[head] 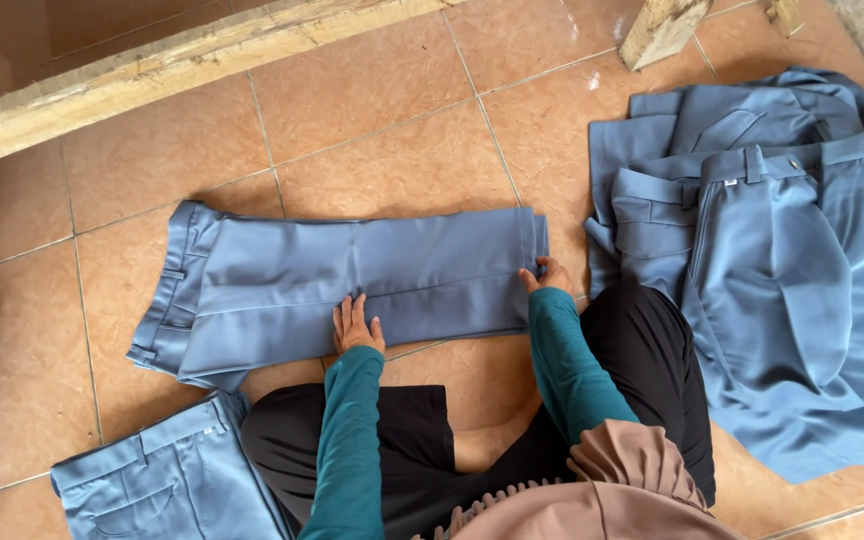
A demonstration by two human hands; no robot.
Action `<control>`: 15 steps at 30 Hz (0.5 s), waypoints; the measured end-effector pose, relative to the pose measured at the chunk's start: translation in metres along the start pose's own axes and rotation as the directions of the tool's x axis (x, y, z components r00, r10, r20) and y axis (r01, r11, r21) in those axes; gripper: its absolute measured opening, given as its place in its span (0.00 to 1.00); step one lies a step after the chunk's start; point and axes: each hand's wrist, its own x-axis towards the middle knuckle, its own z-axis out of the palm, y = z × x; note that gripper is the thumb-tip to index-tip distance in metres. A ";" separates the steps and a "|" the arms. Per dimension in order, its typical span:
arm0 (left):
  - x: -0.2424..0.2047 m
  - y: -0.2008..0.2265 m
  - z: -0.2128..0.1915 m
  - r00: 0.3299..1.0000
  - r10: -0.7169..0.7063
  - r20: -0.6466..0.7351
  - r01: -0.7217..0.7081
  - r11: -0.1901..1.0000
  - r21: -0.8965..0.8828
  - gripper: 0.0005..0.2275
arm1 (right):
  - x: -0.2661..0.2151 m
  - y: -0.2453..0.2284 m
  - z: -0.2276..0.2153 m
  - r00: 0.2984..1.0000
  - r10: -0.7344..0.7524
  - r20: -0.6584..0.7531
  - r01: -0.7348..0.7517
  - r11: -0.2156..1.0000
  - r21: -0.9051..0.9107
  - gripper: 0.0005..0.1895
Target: Folding blue trousers into a rectangular shape and stacking them on the floor.
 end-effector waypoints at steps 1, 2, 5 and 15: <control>0.000 -0.001 0.001 1.000 -0.001 -0.001 0.001 1.000 0.004 0.28 | -0.005 -0.007 -0.005 1.000 0.000 0.003 0.000 1.000 0.004 0.30; 0.000 -0.003 0.002 1.000 0.013 0.003 -0.013 1.000 0.020 0.29 | -0.009 -0.013 -0.010 1.000 0.004 0.006 -0.004 1.000 0.000 0.27; -0.004 -0.003 0.001 0.999 0.047 -0.015 -0.047 0.998 0.052 0.29 | -0.017 -0.026 -0.011 0.999 -0.039 -0.027 0.040 0.999 0.015 0.22; -0.018 0.026 -0.039 0.988 0.142 0.059 -0.147 0.983 0.106 0.25 | -0.017 0.008 -0.023 0.984 0.177 -0.001 -0.172 0.959 0.224 0.25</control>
